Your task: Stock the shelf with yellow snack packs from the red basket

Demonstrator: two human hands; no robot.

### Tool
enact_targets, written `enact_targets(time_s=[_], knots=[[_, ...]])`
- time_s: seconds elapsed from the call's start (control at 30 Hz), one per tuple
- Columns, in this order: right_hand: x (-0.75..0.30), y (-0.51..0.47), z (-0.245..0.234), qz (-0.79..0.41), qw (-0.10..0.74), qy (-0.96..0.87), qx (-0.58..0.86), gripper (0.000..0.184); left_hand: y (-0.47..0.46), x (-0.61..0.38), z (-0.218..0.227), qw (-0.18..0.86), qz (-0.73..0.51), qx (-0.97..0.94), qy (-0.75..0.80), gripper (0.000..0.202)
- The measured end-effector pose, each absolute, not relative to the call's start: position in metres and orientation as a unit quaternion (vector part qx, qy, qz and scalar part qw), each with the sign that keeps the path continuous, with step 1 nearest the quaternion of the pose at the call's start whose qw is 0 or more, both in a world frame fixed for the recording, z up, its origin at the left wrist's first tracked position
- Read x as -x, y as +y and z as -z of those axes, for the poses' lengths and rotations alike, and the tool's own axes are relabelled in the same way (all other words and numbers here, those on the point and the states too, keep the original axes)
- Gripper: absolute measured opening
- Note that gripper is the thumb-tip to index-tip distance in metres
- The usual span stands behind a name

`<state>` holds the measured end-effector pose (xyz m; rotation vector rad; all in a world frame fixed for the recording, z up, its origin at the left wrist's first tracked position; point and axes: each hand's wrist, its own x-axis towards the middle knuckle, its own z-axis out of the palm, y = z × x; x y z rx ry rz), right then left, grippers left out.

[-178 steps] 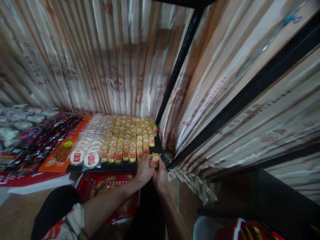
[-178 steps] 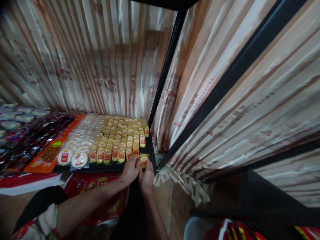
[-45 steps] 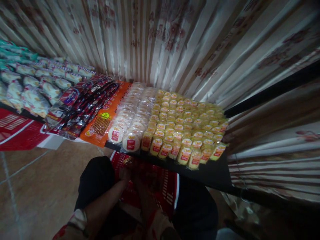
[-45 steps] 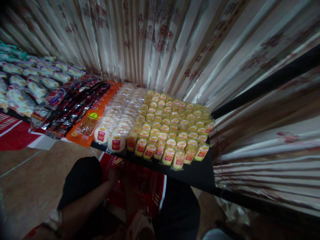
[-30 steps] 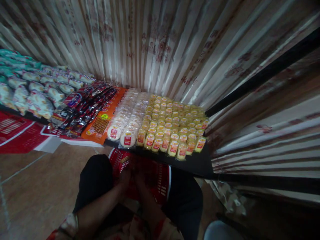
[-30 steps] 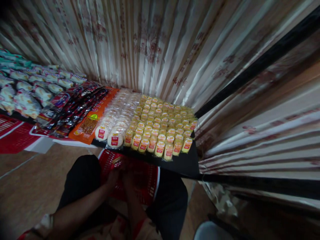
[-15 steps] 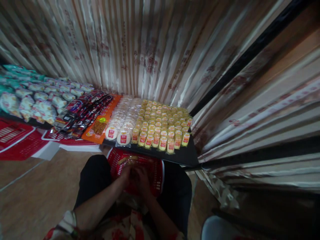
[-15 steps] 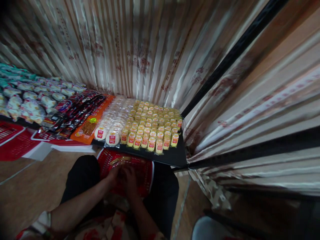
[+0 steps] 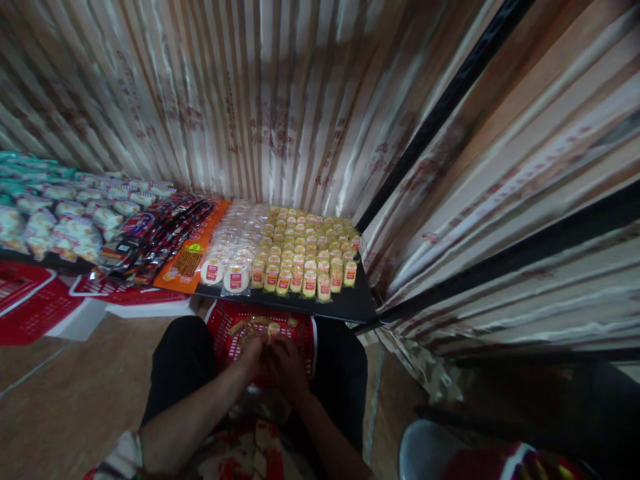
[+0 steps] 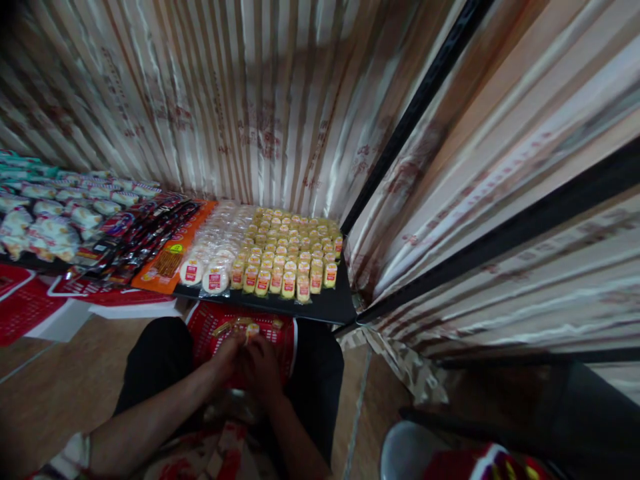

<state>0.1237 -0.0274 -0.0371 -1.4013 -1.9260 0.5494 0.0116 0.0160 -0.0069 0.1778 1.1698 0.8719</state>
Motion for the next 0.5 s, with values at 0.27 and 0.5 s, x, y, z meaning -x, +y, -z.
enact_targets(time_s=[0.27,0.5], knots=[[-0.138,-0.023,0.02,-0.199,0.441,-0.619,0.619,0.021,0.01,-0.034,-0.018,0.753,-0.433,-0.121,0.48,0.018],[-0.153,-0.02,0.004,-0.298,0.505,-0.487,0.647,0.042,0.01,-0.062,-0.034,0.774,-0.426,-0.171,0.437,0.027]])
